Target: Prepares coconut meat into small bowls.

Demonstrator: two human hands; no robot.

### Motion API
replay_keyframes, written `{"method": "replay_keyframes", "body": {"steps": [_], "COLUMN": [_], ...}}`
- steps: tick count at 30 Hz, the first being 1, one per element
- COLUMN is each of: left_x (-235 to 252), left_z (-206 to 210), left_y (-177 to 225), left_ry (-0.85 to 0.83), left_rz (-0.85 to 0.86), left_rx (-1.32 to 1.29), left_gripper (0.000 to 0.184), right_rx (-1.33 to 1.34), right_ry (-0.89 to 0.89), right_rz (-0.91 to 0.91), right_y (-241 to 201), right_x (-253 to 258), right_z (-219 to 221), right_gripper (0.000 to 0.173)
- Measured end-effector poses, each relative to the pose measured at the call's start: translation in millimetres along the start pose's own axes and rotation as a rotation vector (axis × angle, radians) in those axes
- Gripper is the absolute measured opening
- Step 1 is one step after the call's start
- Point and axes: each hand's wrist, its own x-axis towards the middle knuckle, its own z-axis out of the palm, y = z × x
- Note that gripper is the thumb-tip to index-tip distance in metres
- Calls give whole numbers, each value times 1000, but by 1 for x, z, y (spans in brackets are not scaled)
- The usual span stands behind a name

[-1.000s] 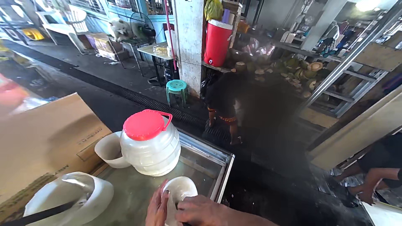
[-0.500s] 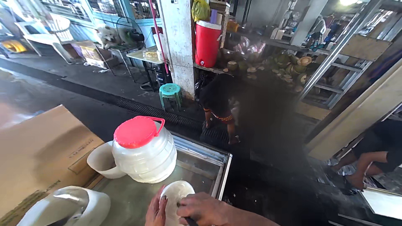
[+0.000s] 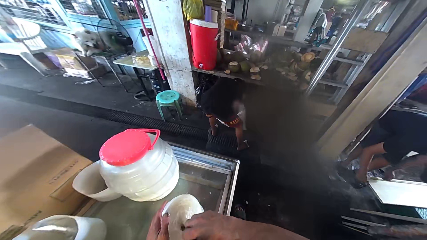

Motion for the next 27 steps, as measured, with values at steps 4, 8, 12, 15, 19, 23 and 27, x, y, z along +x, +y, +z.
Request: {"method": "replay_keyframes", "body": {"steps": [4,8,12,15,19,23,27], "left_x": [4,3,5,3,0,-4,-2], "left_z": [4,-3,0,1,3,5,10], "left_y": [9,14,1,-2,-2,-2,8], "left_ry": [6,-9,-1,4,5,29,14], "left_rz": [-8,-76,-95,-117,-113,-71,-50], "left_rx": [-30,-29,7,54,20,-9,-87], "left_gripper": [55,47,50,55,50,48,48], "right_rx": [-24,5,27,56,-19,-8,4], "right_ry": [9,49,67,2,-96,106,88], "right_rz": [25,218,225,165,246,286,151], "right_y": [7,18,10,-6,3,15,2], "right_x": [-21,-8,8,-2,-9,3,-4], "right_z": [-20,-37,-5,-1,-32,-19,-8], "right_gripper": [17,26,34,33,32,27,20]}}
